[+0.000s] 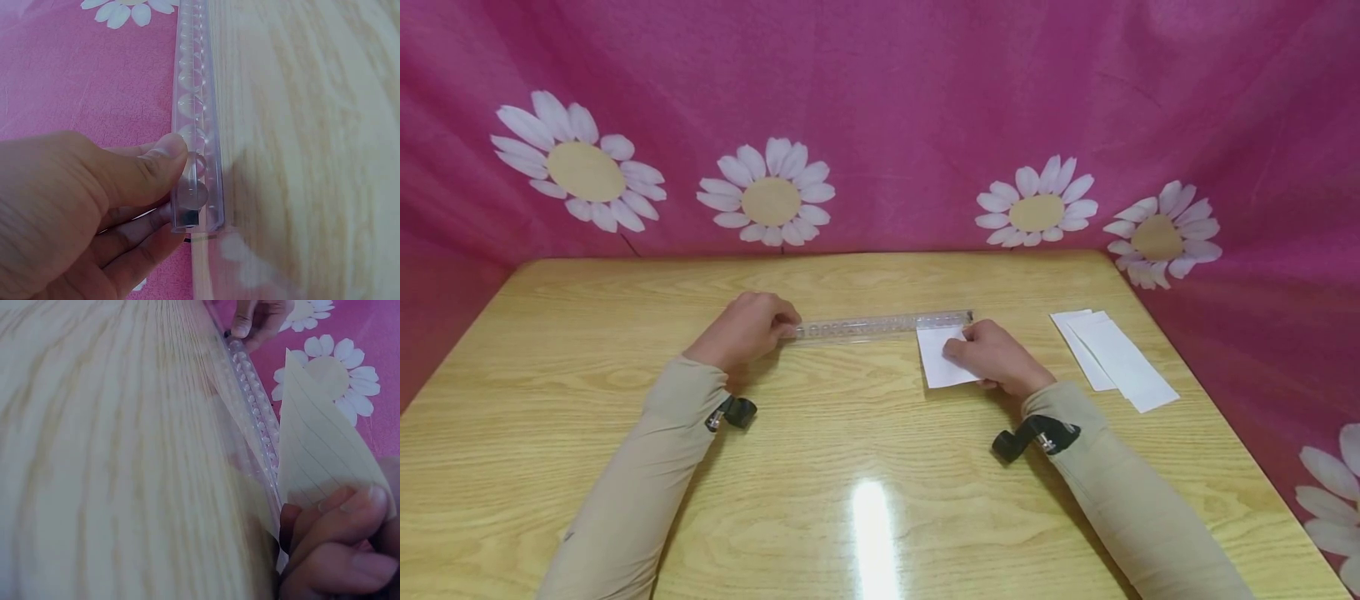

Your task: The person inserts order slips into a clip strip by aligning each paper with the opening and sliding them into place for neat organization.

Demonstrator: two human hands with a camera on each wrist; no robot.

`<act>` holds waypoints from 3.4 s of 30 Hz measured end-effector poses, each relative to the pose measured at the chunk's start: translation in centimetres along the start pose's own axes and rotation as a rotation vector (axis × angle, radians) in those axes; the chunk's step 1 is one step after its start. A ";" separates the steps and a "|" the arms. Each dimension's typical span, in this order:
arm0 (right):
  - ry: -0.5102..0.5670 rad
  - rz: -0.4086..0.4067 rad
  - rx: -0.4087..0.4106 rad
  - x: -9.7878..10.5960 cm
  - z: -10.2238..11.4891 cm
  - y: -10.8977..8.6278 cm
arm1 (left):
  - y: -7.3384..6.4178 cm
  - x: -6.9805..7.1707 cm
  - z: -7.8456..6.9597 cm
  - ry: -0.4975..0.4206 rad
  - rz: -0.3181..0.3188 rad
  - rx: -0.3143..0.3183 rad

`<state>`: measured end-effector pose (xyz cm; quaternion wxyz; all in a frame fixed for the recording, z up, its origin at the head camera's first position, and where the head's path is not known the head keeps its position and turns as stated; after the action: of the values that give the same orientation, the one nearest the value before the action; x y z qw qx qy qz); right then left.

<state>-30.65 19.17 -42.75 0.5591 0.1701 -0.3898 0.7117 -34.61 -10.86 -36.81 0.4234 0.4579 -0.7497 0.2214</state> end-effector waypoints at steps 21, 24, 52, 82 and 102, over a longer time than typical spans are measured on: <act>0.009 -0.002 -0.012 -0.5 0.3 -0.2 | 0.0 -0.2 0.0 0.002 0.001 0.000; 0.014 -0.002 -0.008 -0.5 0.3 -0.1 | 0.0 -0.2 -0.1 -0.003 0.003 0.004; 0.284 0.044 0.000 -1.0 0.0 -0.2 | -0.1 -0.2 -0.1 0.002 0.010 0.008; 0.313 0.039 -0.025 -0.9 -0.4 -0.4 | -0.1 -0.2 0.0 0.003 0.015 0.039; 0.275 0.016 -0.029 -0.8 0.0 -0.5 | -0.1 -0.1 0.1 -0.001 0.004 0.019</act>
<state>-29.96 18.70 -43.14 0.6040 0.0598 -0.3209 0.7271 -34.54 -10.98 -36.94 0.4182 0.4604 -0.7488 0.2289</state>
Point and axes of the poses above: each hand's wrist, its own y-axis towards the middle knuckle, its own x-axis out of the back of the hand, z = x × y, the point moved 10 cm from there along y, towards the middle knuckle, and after that the axes turned 8 degrees about -y, right-handed, at the moved point
